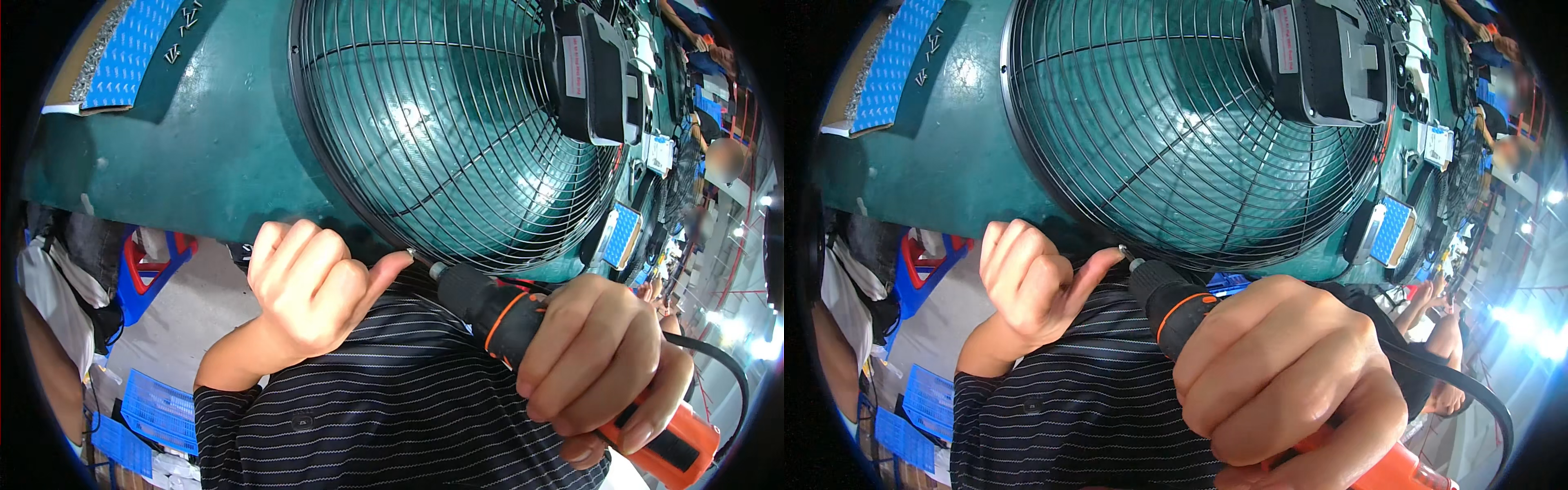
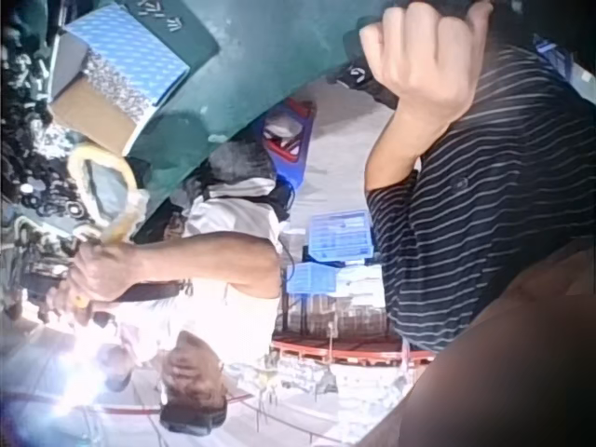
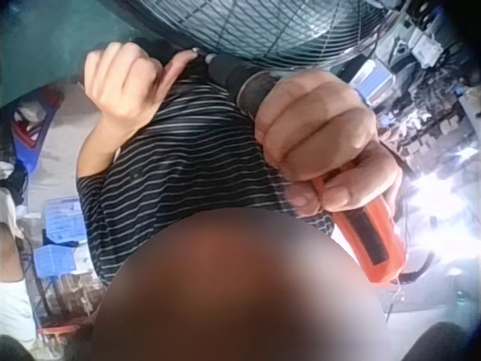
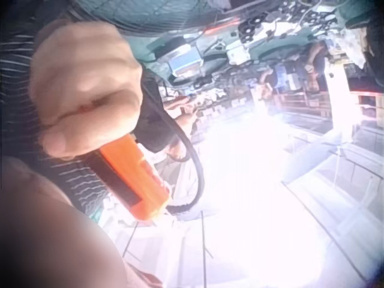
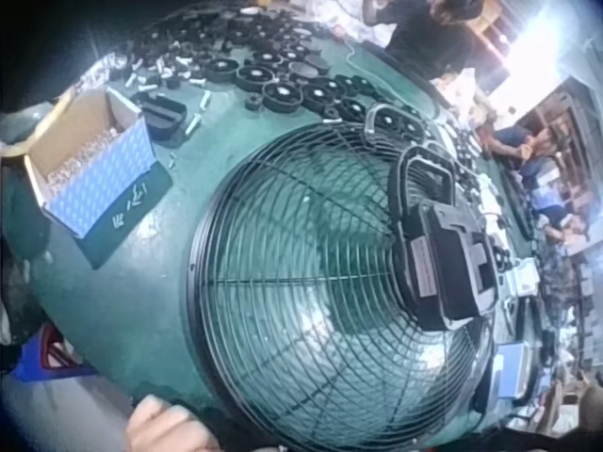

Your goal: The recorder is assembling the front and back guards of an electric fan by fastening them with screws using an electric screwdriver.

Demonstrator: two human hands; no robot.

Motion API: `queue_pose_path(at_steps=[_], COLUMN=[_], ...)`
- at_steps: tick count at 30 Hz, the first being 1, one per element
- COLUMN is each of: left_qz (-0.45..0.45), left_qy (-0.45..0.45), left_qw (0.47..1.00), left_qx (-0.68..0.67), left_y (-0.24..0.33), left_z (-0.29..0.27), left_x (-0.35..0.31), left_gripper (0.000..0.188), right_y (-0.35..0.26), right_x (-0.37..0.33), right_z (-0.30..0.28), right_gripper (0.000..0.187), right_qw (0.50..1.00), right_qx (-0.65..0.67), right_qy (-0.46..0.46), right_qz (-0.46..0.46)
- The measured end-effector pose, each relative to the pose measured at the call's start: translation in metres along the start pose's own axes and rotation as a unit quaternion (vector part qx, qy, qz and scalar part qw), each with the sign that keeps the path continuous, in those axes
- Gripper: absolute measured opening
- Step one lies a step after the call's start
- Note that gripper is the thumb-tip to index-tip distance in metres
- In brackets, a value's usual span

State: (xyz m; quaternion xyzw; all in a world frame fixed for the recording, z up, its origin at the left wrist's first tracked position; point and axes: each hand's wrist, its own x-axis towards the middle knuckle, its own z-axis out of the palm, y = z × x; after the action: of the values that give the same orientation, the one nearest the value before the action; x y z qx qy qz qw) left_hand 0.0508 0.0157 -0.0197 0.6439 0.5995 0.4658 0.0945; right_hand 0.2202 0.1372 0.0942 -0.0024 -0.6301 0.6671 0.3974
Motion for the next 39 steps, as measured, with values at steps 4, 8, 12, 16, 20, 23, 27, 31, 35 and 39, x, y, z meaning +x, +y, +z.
queue_pose_path(at_steps=[4, 8, 12, 16, 20, 23, 27, 31, 35, 39], left_qz=[0.026, 0.081, 0.128, 0.176, 0.177, 0.177, 0.176, 0.181, 0.188, 0.174], left_qy=[-0.008, -0.162, -0.181, -0.154, -0.135, -0.126, -0.124, -0.111, -0.125, -0.144], left_qw=[0.999, 0.981, 0.975, 0.972, 0.975, 0.976, 0.976, 0.977, 0.974, 0.974], left_qx=[0.037, 0.072, 0.026, 0.021, -0.001, -0.004, 0.003, 0.002, 0.001, -0.035], left_y=[-0.006, -0.027, -0.034, -0.032, -0.033, -0.034, -0.035, -0.036, -0.038, -0.037], left_z=[-0.009, -0.029, -0.024, -0.016, -0.015, -0.013, -0.010, -0.011, -0.014, -0.020], left_x=[0.019, 0.054, 0.080, 0.089, 0.089, 0.087, 0.084, 0.083, 0.083, 0.085], left_gripper=[0.031, 0.062, 0.058, 0.036, 0.030, 0.030, 0.027, 0.024, 0.026, 0.043], right_y=[0.000, -0.004, -0.002, -0.002, 0.006, 0.012, 0.014, 0.023, 0.023, 0.022], right_x=[0.006, 0.014, 0.016, 0.019, 0.019, 0.021, 0.024, 0.032, 0.045, 0.048], right_z=[0.002, -0.003, -0.001, 0.006, 0.012, 0.009, 0.008, 0.005, 0.000, 0.005], right_gripper=[0.039, 0.041, 0.042, 0.042, 0.044, 0.046, 0.039, 0.030, 0.026, 0.027], right_qw=[0.999, 0.995, 0.995, 0.991, 0.994, 0.995, 0.992, 0.974, 0.960, 0.970], right_qx=[-0.021, -0.026, -0.045, -0.058, -0.048, -0.022, 0.015, 0.073, 0.107, 0.104], right_qy=[0.013, -0.017, 0.000, -0.035, -0.057, -0.078, -0.108, -0.207, -0.240, -0.191], right_qz=[0.030, 0.098, 0.088, 0.113, 0.076, 0.060, 0.064, 0.059, 0.096, 0.111])
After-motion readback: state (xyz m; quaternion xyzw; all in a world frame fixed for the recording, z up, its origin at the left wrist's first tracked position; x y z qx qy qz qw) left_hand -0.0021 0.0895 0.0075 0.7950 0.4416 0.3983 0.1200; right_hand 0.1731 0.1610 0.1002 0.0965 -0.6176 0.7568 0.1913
